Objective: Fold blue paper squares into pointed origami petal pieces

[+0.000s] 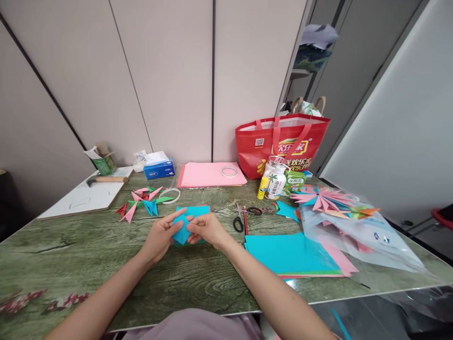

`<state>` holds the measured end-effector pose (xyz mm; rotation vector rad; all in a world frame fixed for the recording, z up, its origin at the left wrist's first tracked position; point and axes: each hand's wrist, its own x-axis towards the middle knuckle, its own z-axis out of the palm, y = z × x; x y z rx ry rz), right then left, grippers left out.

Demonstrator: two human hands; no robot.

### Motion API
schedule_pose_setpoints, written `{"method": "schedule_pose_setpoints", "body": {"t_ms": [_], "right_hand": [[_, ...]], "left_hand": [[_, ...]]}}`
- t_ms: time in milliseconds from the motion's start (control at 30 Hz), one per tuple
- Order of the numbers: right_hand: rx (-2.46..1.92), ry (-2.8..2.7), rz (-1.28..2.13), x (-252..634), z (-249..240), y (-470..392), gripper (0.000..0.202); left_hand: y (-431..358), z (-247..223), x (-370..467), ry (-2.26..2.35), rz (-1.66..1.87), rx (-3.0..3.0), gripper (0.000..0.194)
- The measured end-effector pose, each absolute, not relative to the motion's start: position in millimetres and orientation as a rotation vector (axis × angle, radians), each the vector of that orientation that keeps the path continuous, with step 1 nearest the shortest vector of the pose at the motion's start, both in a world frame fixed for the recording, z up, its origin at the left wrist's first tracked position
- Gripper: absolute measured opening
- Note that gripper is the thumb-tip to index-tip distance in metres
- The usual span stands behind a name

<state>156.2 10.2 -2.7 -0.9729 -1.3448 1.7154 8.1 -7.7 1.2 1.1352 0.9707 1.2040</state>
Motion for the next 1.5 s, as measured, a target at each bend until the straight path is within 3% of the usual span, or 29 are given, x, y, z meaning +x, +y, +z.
{"method": "schedule_pose_setpoints", "body": {"t_ms": [267,733,933,1000,1133,1300,1500], "right_hand": [[-0.933,-1.325,1.754,158,-6,12,0.037],[-0.854,-1.418,1.664,153,-10,10,0.035],[-0.882,-1.39,1.505,152,-15,11,0.029],[-0.884,-1.347,1.452,151,-15,11,0.029],[-0.869,-1.298,1.428,151,-13,12,0.029],[-0.895,-1.405,1.29,151,-9,11,0.027],[-1.139,-1.62,0.677,146,-10,4,0.029]], "left_hand": [[-3,-2,2,0.992,1.193,1.366,0.052],[-6,1,2,0.863,1.224,1.279,0.055],[-5,3,4,0.925,1.246,1.344,0.071],[-4,3,4,1.037,1.265,1.339,0.064],[-4,5,3,1.161,1.107,1.391,0.028],[-9,8,8,1.163,1.07,1.445,0.025],[-16,3,16,1.135,1.055,1.411,0.025]]}}
